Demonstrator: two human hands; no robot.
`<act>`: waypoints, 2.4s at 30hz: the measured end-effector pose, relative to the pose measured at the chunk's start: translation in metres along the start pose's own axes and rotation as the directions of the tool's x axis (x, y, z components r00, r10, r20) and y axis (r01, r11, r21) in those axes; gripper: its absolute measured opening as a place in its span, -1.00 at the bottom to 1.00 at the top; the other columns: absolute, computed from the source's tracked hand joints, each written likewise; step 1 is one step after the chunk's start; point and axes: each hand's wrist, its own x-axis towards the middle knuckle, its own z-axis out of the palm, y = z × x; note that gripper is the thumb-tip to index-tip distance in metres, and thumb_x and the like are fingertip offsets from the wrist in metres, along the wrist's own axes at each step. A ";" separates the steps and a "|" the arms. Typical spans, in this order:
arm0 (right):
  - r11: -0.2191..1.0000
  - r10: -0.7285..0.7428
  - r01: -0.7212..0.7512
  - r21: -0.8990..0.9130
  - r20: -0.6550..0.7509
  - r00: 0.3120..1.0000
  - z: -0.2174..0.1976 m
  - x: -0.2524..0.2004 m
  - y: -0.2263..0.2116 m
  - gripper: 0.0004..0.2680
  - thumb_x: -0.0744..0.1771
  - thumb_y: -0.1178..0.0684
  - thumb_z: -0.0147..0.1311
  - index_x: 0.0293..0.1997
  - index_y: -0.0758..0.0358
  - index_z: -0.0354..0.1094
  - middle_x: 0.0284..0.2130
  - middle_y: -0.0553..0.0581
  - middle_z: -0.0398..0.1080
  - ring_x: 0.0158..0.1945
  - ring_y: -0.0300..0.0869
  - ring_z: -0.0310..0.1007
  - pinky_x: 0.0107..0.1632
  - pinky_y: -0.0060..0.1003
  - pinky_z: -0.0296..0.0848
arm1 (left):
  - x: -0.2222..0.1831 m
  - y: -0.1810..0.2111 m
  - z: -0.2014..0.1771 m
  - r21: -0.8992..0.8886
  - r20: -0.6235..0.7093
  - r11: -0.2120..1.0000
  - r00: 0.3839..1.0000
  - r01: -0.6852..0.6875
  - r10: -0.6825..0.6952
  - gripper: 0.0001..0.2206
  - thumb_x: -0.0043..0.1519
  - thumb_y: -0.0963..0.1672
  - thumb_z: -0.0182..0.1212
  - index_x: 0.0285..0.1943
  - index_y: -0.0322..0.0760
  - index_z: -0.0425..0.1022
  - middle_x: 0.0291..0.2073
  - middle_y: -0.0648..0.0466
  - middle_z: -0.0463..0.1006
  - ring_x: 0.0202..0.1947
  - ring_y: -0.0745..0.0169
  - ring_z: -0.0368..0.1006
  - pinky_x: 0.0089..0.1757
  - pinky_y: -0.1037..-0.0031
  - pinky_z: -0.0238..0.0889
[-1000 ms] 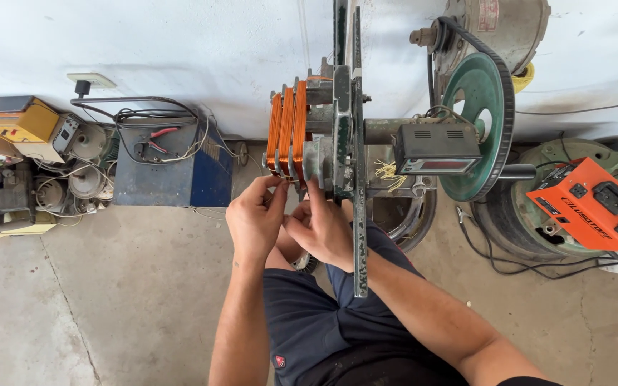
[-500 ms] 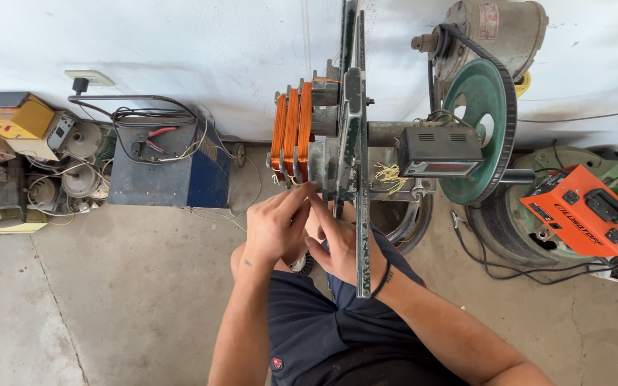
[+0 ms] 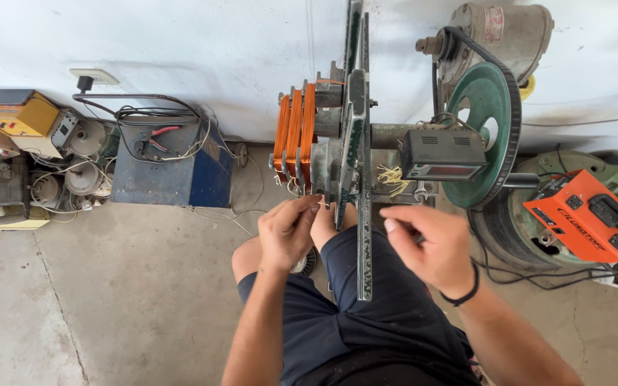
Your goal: Winding copper wire onto a motor stator using a manual winding machine and pliers to secure the ends.
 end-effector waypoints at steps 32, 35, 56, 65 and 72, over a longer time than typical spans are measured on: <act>0.684 -0.326 0.511 -0.520 0.408 0.853 0.041 0.067 -0.048 -0.78 0.32 0.05 0.13 -0.61 -0.05 0.27 -0.75 -0.16 0.24 -0.57 -0.23 0.44 -0.40 -0.43 0.43 | -0.018 -0.001 -0.033 0.329 0.018 0.899 0.950 0.288 -0.311 -0.91 0.32 -0.09 0.22 -0.05 0.02 0.58 -0.45 0.19 0.68 -0.40 0.10 0.64 -0.33 0.30 0.51; 0.679 -0.332 0.510 -0.528 0.399 0.855 0.041 0.069 -0.047 -0.77 0.31 0.05 0.13 -0.62 -0.06 0.27 -0.77 -0.18 0.22 -0.58 -0.23 0.42 -0.41 -0.44 0.43 | -0.020 0.002 -0.028 0.349 0.050 0.884 0.935 0.312 -0.350 -0.97 0.27 -0.06 0.27 -0.17 0.07 0.59 -0.48 0.26 0.66 -0.45 0.17 0.62 -0.37 0.35 0.49; 0.749 -0.334 0.488 -0.448 0.379 0.863 0.047 0.074 -0.056 -0.73 0.31 0.13 0.06 -0.64 -0.04 0.13 -0.80 -0.16 0.08 -0.70 -0.27 0.27 -0.56 -0.48 0.28 | -0.013 0.003 0.004 -0.323 -0.221 0.946 0.970 0.024 -0.100 -0.90 0.33 -0.18 0.19 -0.19 -0.29 0.61 0.03 -0.21 0.52 0.01 -0.17 0.57 -0.12 0.29 0.42; 0.764 -0.324 0.472 -0.441 0.371 0.870 0.048 0.075 -0.056 -0.73 0.31 0.13 0.07 -0.64 -0.02 0.13 -0.80 -0.13 0.10 -0.69 -0.24 0.29 -0.56 -0.45 0.27 | -0.024 -0.009 0.018 -0.409 -0.257 0.912 0.962 -0.024 -0.090 -0.89 0.39 -0.18 0.14 -0.12 -0.30 0.58 0.32 -0.28 0.26 0.05 -0.10 0.52 0.00 0.14 0.41; 0.726 -0.192 0.487 -0.485 0.536 0.822 0.046 0.074 -0.053 -0.79 0.29 0.09 0.08 -0.60 -0.05 0.19 -0.78 -0.12 0.22 -0.65 -0.19 0.38 -0.53 -0.36 0.32 | -0.031 0.000 0.016 -0.237 -0.301 0.962 0.931 0.138 -0.207 -0.78 0.23 -0.16 0.31 -0.49 -0.26 0.45 -0.32 -0.02 0.57 -0.52 0.19 0.39 -0.45 0.49 0.23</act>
